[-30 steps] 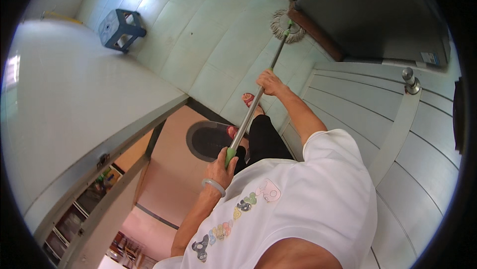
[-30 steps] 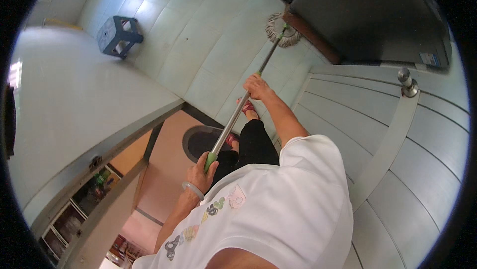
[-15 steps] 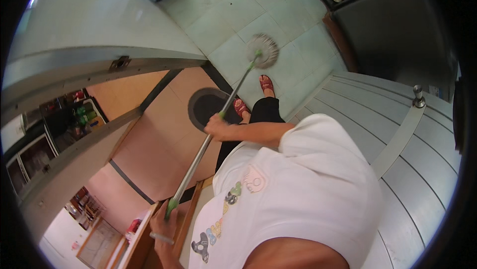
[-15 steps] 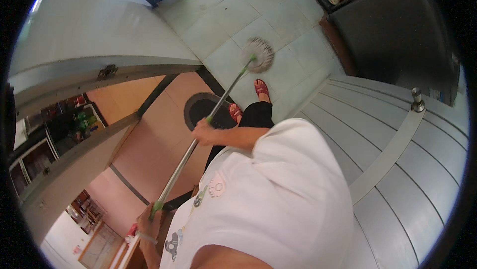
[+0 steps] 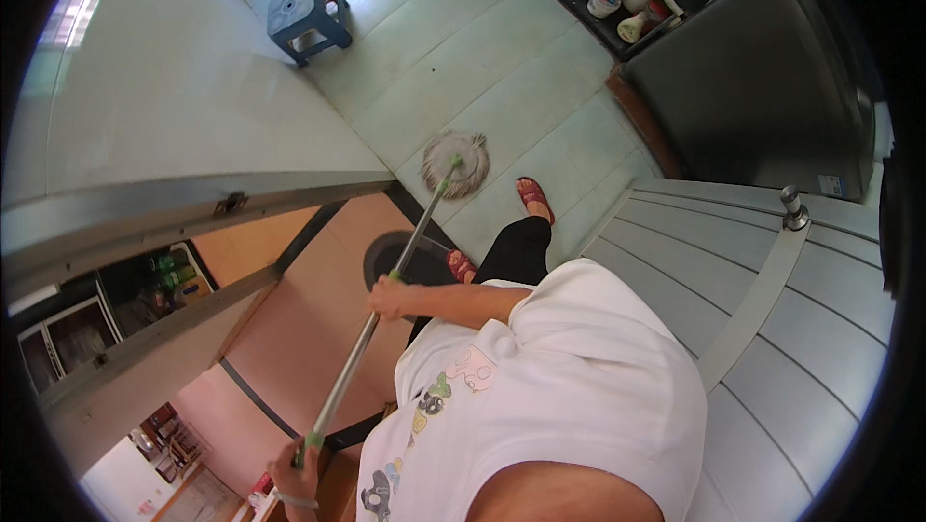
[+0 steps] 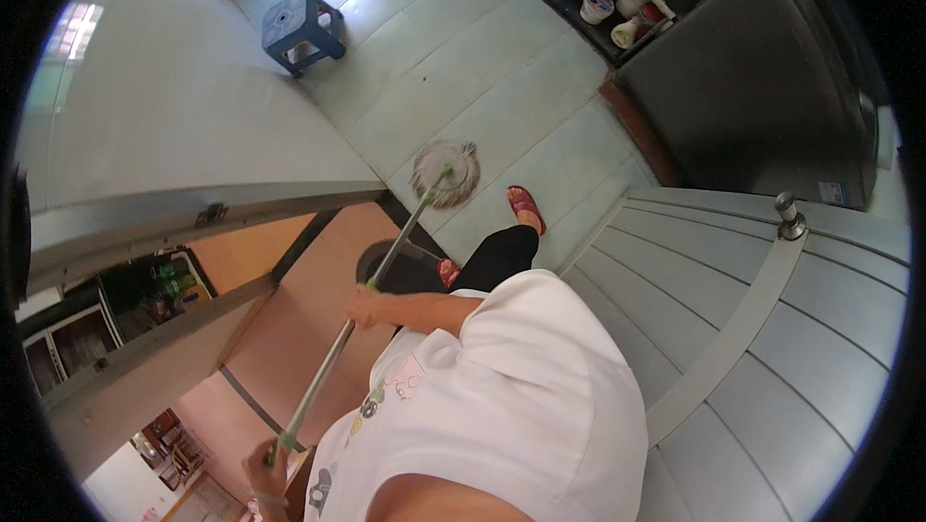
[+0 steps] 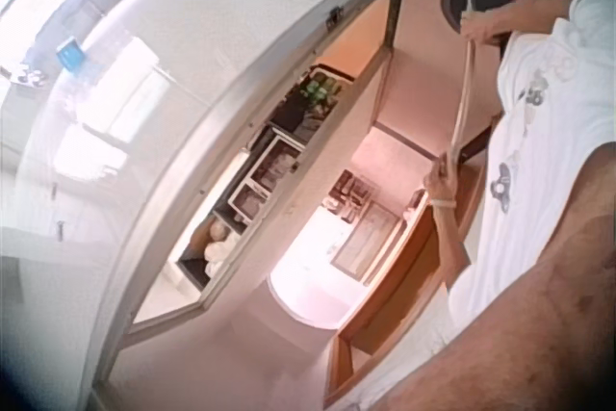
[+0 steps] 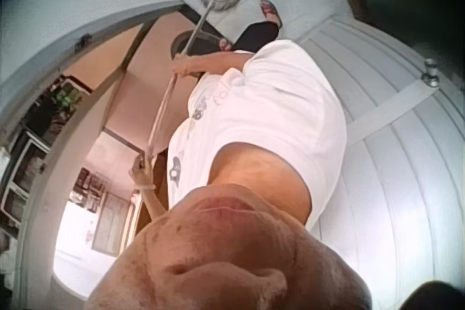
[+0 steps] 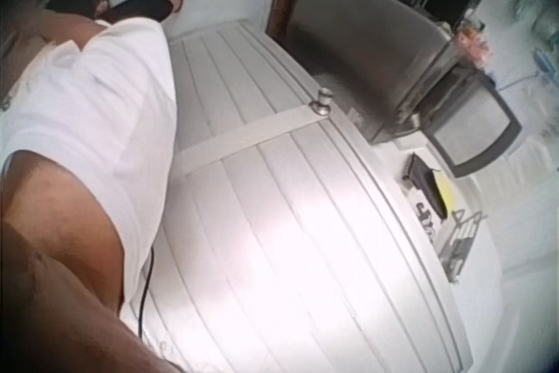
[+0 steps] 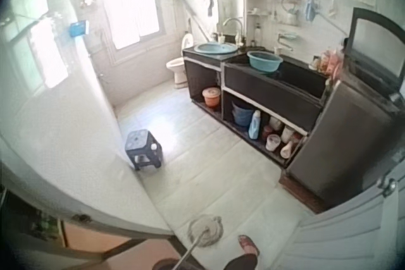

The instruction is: The person mops the floor of several rooms and doorways using a mop, then rinses the mop head under a faucet in a sink.

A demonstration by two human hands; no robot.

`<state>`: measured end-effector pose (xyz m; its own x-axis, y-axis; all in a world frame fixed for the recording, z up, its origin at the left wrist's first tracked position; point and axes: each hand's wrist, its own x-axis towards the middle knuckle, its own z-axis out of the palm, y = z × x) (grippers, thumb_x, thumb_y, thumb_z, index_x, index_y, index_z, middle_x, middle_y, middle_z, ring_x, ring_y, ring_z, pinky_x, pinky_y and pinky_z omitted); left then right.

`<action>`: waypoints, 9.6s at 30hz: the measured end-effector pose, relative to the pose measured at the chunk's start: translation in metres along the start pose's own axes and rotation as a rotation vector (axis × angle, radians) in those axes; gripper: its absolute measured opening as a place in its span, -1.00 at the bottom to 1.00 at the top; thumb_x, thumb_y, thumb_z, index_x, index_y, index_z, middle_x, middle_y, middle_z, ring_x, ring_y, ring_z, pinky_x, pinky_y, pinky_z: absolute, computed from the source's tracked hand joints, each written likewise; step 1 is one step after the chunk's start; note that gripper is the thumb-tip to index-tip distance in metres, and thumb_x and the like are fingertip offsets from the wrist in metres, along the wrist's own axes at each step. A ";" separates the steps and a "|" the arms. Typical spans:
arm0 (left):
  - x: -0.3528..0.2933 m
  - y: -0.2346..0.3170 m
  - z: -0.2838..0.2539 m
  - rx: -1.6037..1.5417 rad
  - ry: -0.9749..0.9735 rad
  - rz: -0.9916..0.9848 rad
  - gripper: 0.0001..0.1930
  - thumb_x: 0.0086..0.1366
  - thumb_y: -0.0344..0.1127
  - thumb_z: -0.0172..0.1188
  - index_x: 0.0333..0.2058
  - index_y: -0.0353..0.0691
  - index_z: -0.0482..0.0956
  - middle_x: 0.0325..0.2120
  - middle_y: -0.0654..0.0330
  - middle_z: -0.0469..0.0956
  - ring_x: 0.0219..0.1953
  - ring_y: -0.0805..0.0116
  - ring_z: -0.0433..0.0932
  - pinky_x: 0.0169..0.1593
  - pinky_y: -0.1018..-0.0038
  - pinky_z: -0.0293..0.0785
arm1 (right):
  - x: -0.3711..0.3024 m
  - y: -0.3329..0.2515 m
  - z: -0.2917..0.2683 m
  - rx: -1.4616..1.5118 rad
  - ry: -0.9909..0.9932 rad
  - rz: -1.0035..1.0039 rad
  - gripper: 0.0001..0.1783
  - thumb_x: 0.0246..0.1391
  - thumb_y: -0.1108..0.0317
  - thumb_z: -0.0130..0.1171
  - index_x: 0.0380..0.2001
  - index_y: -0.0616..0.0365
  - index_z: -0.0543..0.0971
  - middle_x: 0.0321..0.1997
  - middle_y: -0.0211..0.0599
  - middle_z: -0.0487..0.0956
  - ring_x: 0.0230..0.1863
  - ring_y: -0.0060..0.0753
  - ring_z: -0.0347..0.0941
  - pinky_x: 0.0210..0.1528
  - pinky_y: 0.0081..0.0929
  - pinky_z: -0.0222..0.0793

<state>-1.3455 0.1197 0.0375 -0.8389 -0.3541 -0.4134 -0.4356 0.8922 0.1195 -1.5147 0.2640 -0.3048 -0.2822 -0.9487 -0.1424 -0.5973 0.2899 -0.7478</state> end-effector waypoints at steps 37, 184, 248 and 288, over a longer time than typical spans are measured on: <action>0.060 0.183 -0.016 -0.157 0.218 -0.414 -0.81 0.02 -0.39 0.17 -0.39 -0.38 0.55 -0.70 0.01 0.49 -0.66 0.24 0.50 -0.52 0.48 0.38 | 0.009 0.101 -0.108 0.075 0.235 -0.181 -0.86 -0.44 0.43 0.17 -0.69 0.08 0.41 -0.55 -0.27 0.37 -0.36 -0.18 0.27 -0.23 -0.29 0.11; 0.448 0.535 0.002 -0.288 0.139 0.283 -0.58 0.01 -0.22 0.19 -0.13 -0.23 0.43 -0.63 0.04 0.48 -0.62 0.12 0.48 -0.56 0.30 0.37 | -0.119 0.528 -0.473 -0.415 0.573 0.385 -0.87 -0.32 0.42 0.12 -0.54 0.04 0.46 -0.39 -0.33 0.43 -0.19 -0.29 0.30 -0.14 -0.24 0.11; 0.839 0.713 -0.105 -0.694 -0.070 -0.216 -0.39 0.04 -0.45 0.10 0.09 -0.34 0.11 -0.43 -0.07 0.50 -0.43 0.13 0.55 -0.35 0.46 0.43 | 0.193 0.786 -0.797 -0.273 0.111 -0.157 -0.86 -0.26 0.45 0.09 -0.55 -0.09 0.43 -0.45 -0.57 0.39 -0.15 -0.48 0.28 0.15 -0.18 -0.09; 0.740 0.522 -0.278 0.200 -0.021 0.471 -0.58 -0.25 -0.44 0.27 -0.27 -0.05 0.54 -0.69 0.20 0.42 -0.66 0.22 0.40 -0.56 0.39 0.27 | 0.041 0.541 -0.608 0.161 0.652 0.202 -0.87 -0.44 0.32 0.14 -0.73 0.07 0.42 -0.72 -0.20 0.42 -0.64 -0.05 0.36 -0.58 -0.20 0.24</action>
<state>-2.2843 0.2459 0.0451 -0.9215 0.1035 -0.3743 0.0611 0.9905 0.1235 -2.3057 0.4589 -0.3211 -0.7990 -0.5943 0.0914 -0.3809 0.3826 -0.8417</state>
